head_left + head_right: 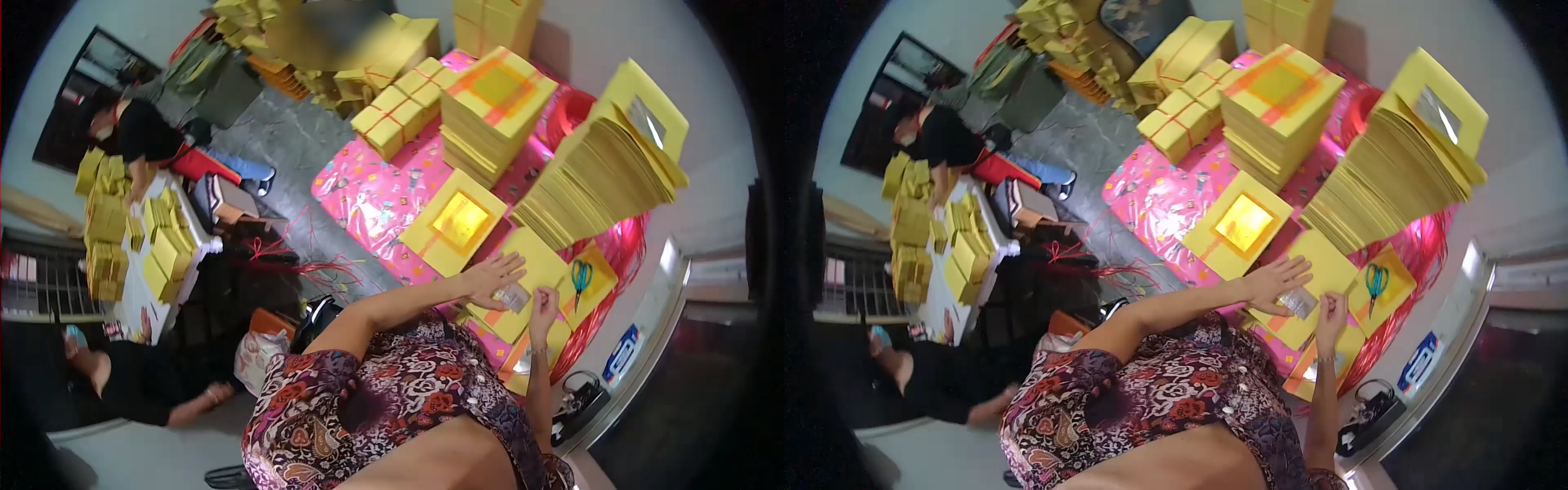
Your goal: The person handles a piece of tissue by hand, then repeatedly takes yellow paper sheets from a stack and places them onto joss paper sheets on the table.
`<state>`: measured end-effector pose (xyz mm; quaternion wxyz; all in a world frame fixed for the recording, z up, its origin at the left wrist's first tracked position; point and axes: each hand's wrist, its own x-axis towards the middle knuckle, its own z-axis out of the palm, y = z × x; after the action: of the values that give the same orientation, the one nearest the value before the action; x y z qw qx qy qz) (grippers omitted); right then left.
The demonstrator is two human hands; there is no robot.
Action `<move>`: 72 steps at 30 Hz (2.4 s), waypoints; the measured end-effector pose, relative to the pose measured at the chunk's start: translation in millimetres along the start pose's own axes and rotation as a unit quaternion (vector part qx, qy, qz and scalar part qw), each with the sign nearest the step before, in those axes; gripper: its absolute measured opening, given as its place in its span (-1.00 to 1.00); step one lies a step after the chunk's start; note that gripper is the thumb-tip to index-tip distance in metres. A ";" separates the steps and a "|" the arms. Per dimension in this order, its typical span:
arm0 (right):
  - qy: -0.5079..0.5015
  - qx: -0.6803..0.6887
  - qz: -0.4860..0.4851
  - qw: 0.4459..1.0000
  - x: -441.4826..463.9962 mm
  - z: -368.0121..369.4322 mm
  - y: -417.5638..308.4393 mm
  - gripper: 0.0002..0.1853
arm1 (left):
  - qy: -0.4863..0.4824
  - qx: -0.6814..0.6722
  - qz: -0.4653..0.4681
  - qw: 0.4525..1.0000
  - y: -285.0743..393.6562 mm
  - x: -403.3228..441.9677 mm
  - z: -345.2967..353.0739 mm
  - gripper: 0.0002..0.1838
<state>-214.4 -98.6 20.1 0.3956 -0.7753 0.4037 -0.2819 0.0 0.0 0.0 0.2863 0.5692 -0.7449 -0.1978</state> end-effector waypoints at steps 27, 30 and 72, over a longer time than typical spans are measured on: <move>-0.040 -0.340 -0.215 0.915 1.9 40.9 -40.8 -0.60 | 0.147 -0.113 -0.058 0.981 -22.4 -30.1 -41.6 -0.35; -0.020 -0.327 -0.217 0.920 3.1 42.4 -41.1 -0.64 | 0.210 -0.076 -0.176 0.959 -10.8 -21.1 -54.2 -0.39; 0.208 -0.222 0.271 0.913 -130.1 19.7 35.3 -0.58 | 0.086 -0.308 -0.225 0.920 18.4 -101.2 -64.7 -0.76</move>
<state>-280.7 6.8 -35.2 0.1821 -0.6275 0.7238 -0.2219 47.7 104.3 40.1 0.4583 0.6205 -0.4718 -0.4270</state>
